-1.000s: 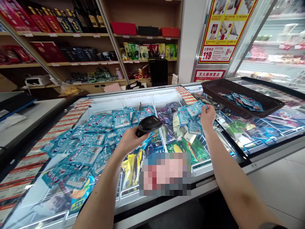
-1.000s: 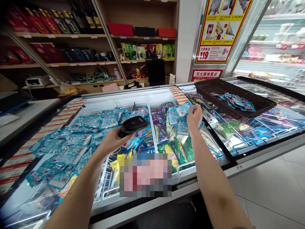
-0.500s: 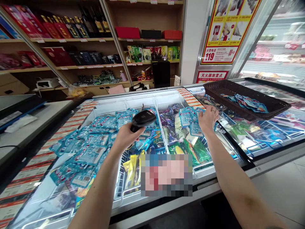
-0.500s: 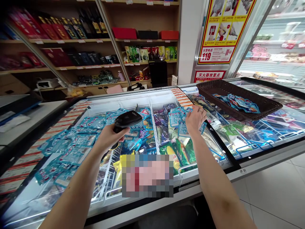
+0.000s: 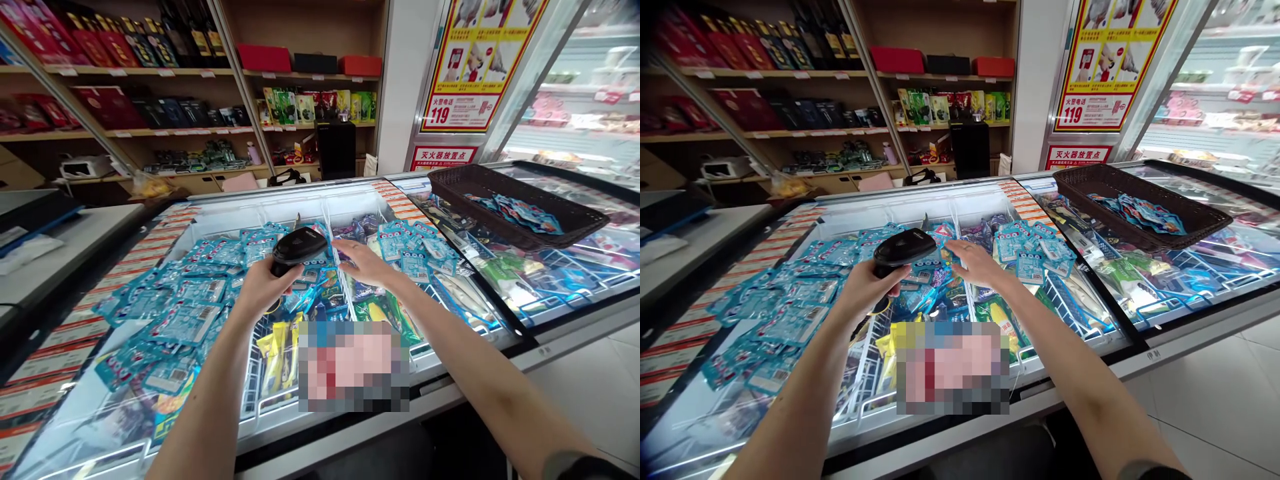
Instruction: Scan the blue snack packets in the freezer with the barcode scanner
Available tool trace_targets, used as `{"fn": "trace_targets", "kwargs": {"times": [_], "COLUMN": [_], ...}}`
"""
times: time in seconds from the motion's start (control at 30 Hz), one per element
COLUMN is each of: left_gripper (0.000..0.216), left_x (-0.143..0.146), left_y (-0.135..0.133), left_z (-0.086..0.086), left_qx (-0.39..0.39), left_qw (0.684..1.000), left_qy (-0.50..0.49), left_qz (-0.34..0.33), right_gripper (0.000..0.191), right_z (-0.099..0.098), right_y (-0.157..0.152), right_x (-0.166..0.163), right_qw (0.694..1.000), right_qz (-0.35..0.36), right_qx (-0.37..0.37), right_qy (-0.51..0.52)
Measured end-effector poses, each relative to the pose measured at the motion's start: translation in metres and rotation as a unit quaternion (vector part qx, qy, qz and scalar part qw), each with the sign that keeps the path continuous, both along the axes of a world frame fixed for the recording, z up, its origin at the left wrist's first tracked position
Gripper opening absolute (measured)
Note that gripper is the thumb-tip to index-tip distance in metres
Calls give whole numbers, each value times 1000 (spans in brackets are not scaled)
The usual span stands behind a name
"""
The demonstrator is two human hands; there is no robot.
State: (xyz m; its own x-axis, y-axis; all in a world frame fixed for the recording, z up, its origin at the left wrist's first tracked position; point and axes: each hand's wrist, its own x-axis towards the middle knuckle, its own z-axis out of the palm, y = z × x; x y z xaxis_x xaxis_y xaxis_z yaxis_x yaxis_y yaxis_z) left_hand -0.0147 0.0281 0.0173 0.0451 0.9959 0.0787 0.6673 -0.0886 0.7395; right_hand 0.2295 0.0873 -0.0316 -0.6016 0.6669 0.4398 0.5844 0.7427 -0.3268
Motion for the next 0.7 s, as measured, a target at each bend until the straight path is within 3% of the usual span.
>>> {"fn": "trace_targets", "kwargs": {"times": [0.1,0.2,0.37,0.57,0.7], "left_gripper": [39,40,42,43,43], "left_x": [0,0,1,1,2], "left_y": [-1,-3,-6,-9,-10], "left_z": [0,0,0,-1,0], "left_qx": [4,6,3,-2,-3], "left_qw": [1000,1000,1000,1000,1000], "left_qy": [9,8,-9,-16,-14], "left_qz": [-11,-16,-12,-12,-18], "right_gripper": [57,53,37,35,28], "right_z": [5,4,-4,-12,-15], "right_y": [5,7,4,-9,-20], "right_x": [-21,-31,-15,17,29], "right_qw": [995,989,996,999,993], "right_qz": [80,101,34,5,-109], "right_qx": [13,18,29,22,48], "right_qy": [-56,-104,-74,-28,7]}}
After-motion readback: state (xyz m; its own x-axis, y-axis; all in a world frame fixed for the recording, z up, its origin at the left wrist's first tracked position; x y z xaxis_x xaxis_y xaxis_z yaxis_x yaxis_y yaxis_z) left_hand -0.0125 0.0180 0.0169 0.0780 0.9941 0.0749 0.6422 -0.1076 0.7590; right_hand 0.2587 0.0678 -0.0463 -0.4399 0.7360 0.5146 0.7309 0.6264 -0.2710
